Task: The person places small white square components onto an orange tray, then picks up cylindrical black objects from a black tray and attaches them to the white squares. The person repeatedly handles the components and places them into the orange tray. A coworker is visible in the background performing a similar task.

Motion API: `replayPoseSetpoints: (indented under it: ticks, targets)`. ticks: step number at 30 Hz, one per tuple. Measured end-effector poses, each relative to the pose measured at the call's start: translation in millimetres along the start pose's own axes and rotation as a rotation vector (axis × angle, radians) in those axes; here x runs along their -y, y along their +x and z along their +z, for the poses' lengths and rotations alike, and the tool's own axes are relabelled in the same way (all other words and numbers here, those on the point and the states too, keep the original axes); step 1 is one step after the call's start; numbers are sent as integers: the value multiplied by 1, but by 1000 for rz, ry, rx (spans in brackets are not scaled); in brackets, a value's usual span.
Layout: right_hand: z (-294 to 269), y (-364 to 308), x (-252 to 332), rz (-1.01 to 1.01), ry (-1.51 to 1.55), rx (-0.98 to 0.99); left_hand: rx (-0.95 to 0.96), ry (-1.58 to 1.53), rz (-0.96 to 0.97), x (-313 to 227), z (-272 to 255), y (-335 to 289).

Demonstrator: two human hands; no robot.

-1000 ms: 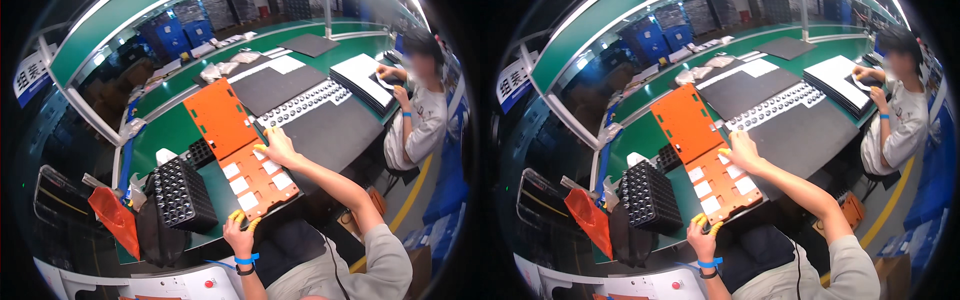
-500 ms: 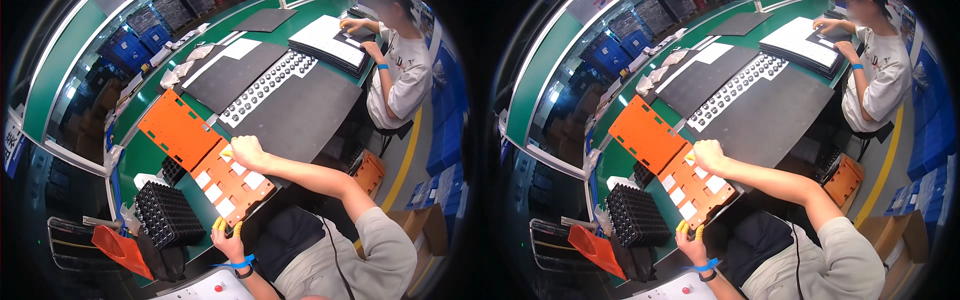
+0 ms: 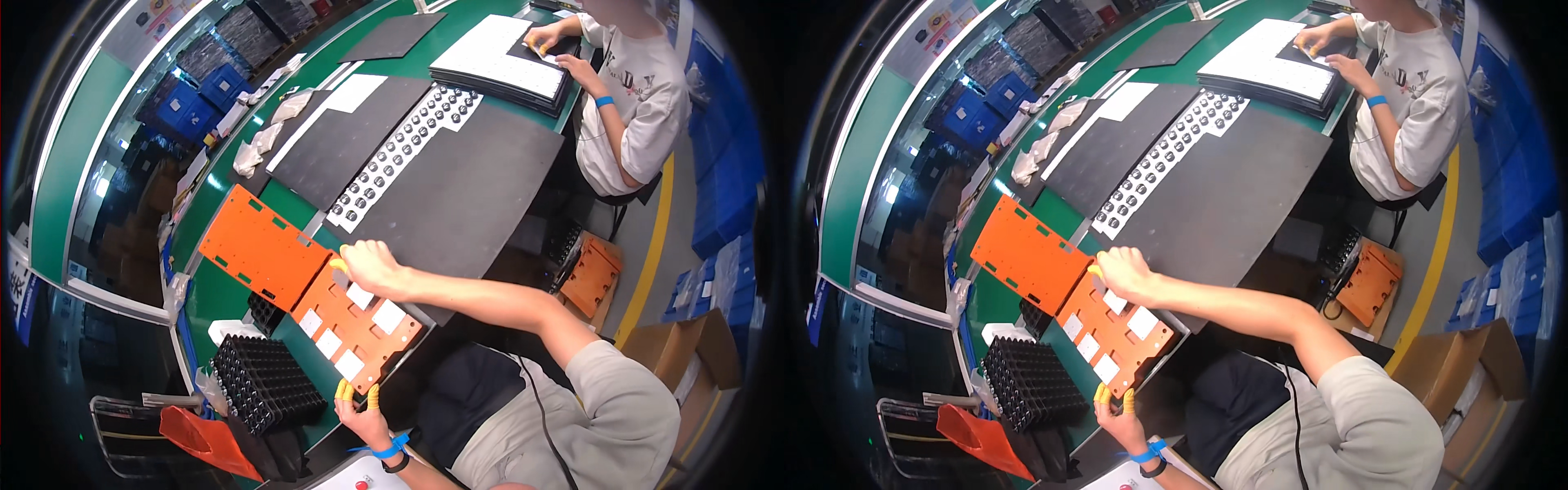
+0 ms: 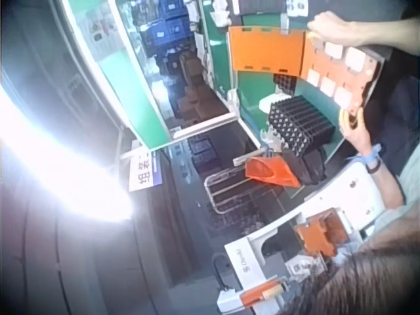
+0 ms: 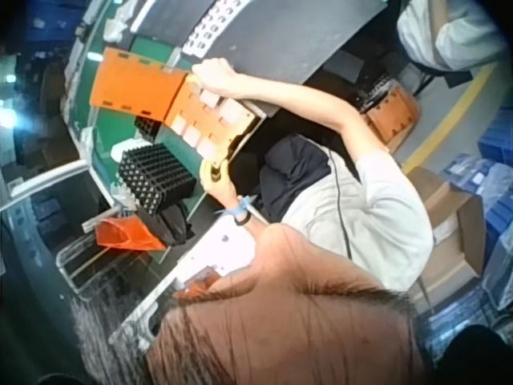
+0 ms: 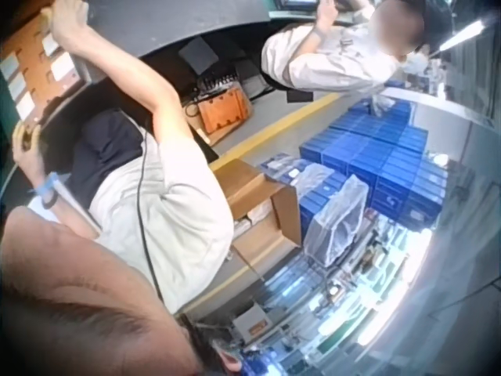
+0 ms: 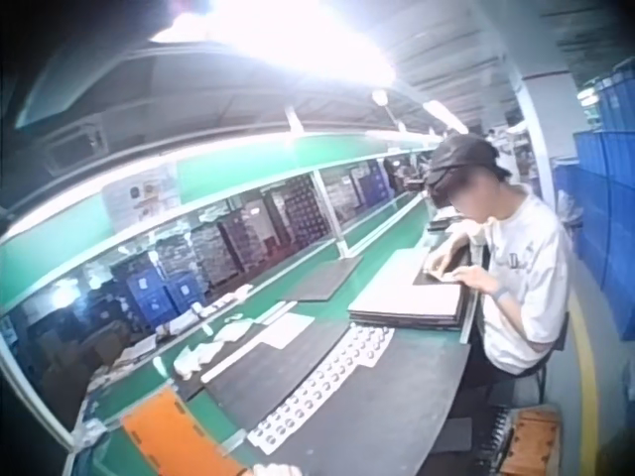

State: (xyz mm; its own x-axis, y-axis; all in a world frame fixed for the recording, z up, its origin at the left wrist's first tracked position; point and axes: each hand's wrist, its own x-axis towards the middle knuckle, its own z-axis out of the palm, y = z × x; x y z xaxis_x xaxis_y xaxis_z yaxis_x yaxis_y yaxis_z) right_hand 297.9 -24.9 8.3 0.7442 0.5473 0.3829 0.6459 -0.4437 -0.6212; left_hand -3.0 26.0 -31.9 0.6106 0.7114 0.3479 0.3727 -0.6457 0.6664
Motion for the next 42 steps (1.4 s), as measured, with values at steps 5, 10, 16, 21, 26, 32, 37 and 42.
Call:
replayPoseSetpoints:
  ticks: [5,10,16,21,26,32,37,42]
  targets:
    - [-62,27,-41,46,-134,183,28,-8,52,5,-2,2]
    - [-115,75,-164,-156,-397,-294,23,27,38,-3,-6,1]
    - [-160,73,-219,-884,-772,-289,19,51,98,0,-1,3]
    - [-150,0,-178,-904,-592,-106,-66,120,118,0,3,-7]
    - [-174,-24,-178,-94,-284,-130,-45,102,86,-5,7,-6]
    - [-163,-17,-183,-12,-245,-38,-46,137,100,-4,7,-5]
    - [-173,9,-217,49,-326,-152,-70,173,137,-1,7,-5]
    - [-164,35,-256,-79,-326,-308,-63,137,105,-5,7,-5]
